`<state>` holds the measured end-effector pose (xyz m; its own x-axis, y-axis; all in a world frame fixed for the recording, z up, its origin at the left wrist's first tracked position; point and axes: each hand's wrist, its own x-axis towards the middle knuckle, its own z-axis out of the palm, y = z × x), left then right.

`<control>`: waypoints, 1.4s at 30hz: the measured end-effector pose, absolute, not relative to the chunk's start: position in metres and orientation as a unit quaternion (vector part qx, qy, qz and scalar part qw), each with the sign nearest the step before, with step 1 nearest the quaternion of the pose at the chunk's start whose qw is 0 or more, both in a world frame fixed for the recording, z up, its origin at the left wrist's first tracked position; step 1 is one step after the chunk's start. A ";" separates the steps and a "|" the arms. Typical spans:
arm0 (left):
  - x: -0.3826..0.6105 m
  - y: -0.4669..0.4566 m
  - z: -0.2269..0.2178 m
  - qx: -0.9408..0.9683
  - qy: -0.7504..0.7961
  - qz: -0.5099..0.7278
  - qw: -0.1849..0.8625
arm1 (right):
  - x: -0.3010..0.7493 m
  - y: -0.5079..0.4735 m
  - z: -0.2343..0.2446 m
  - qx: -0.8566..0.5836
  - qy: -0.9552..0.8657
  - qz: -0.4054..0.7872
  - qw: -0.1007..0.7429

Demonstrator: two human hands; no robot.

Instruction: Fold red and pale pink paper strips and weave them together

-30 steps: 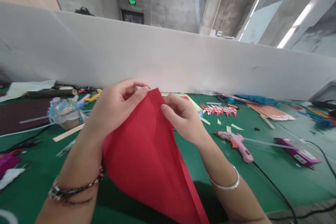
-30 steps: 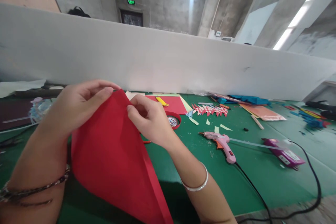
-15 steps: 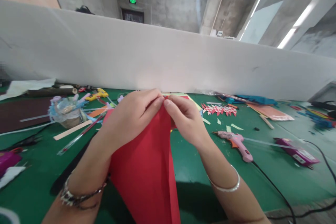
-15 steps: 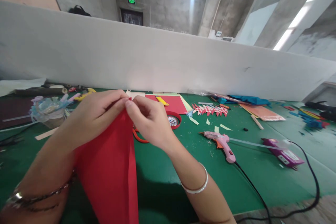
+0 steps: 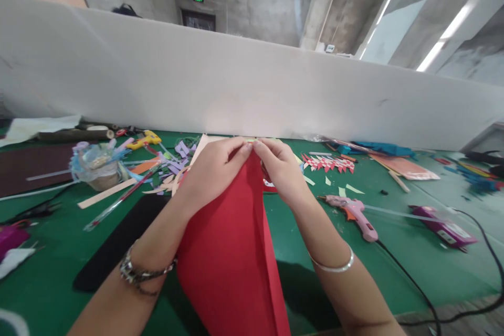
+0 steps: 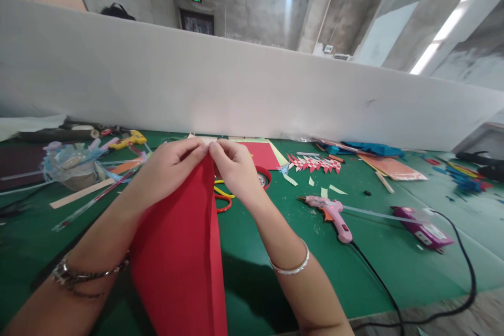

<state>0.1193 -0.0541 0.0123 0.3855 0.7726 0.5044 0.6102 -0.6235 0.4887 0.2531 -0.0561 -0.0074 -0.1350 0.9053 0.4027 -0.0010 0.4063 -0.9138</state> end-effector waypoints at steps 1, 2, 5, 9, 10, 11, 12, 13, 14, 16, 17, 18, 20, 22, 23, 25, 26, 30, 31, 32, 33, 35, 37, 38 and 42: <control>0.120 -0.054 0.011 0.821 0.422 0.368 0.110 | 0.252 -0.056 -0.008 -0.363 -0.629 0.406 0.554; 0.120 -0.054 0.010 0.818 0.423 0.373 0.110 | 0.251 -0.056 -0.008 -0.367 -0.627 0.401 0.557; 0.121 -0.052 0.009 0.809 0.426 0.388 0.116 | 0.249 -0.057 -0.010 -0.372 -0.621 0.394 0.566; 0.122 -0.052 0.008 0.800 0.431 0.400 0.119 | 0.246 -0.057 -0.012 -0.365 -0.611 0.399 0.578; 0.122 -0.052 0.008 0.798 0.434 0.402 0.118 | 0.245 -0.057 -0.012 -0.366 -0.608 0.398 0.582; 0.122 -0.052 0.008 0.795 0.437 0.403 0.117 | 0.244 -0.057 -0.012 -0.366 -0.606 0.396 0.585; 0.122 -0.052 0.009 0.793 0.439 0.405 0.118 | 0.243 -0.058 -0.013 -0.368 -0.603 0.394 0.588; 0.122 -0.053 0.009 0.791 0.442 0.407 0.118 | 0.243 -0.058 -0.013 -0.371 -0.601 0.392 0.590; 0.122 -0.053 0.009 0.790 0.443 0.407 0.118 | 0.242 -0.058 -0.013 -0.376 -0.597 0.390 0.591; 0.121 -0.053 0.010 0.795 0.440 0.401 0.118 | 0.242 -0.058 -0.013 -0.383 -0.592 0.387 0.594; 0.120 -0.053 0.011 0.801 0.434 0.395 0.119 | 0.242 -0.059 -0.012 -0.381 -0.592 0.388 0.595; 0.119 -0.053 0.011 0.808 0.427 0.388 0.120 | 0.242 -0.059 -0.012 -0.375 -0.595 0.390 0.595; 0.118 -0.053 0.012 0.820 0.419 0.373 0.114 | 0.244 -0.059 -0.011 -0.359 -0.614 0.391 0.584; 0.117 -0.053 0.012 0.818 0.430 0.370 0.093 | 0.246 -0.061 -0.009 -0.363 -0.639 0.385 0.559; 0.116 -0.054 0.012 0.816 0.437 0.370 0.082 | 0.247 -0.062 -0.008 -0.372 -0.648 0.383 0.544; 0.115 -0.054 0.013 0.814 0.439 0.374 0.076 | 0.248 -0.063 -0.006 -0.389 -0.655 0.383 0.522; 0.115 -0.054 0.014 0.816 0.433 0.374 0.084 | 0.248 -0.064 -0.006 -0.392 -0.655 0.386 0.517; 0.112 -0.052 0.015 0.830 0.396 0.365 0.147 | 0.249 -0.063 -0.006 -0.392 -0.655 0.375 0.526; 0.111 -0.052 0.015 0.830 0.392 0.364 0.154 | 0.249 -0.063 -0.006 -0.390 -0.656 0.370 0.530; 0.111 -0.051 0.014 0.830 0.392 0.364 0.156 | 0.248 -0.062 -0.007 -0.387 -0.658 0.366 0.533; 0.111 -0.051 0.014 0.829 0.394 0.366 0.153 | 0.248 -0.062 -0.007 -0.383 -0.659 0.362 0.537; 0.111 -0.050 0.013 0.827 0.400 0.370 0.140 | 0.248 -0.061 -0.008 -0.379 -0.656 0.357 0.546; 0.112 -0.050 0.013 0.826 0.400 0.374 0.135 | 0.247 -0.061 -0.008 -0.375 -0.649 0.361 0.555; 0.113 -0.051 0.013 0.826 0.398 0.375 0.137 | 0.247 -0.062 -0.009 -0.373 -0.644 0.366 0.559; 0.113 -0.052 0.015 0.823 0.396 0.379 0.150 | 0.245 -0.062 -0.011 -0.365 -0.627 0.388 0.569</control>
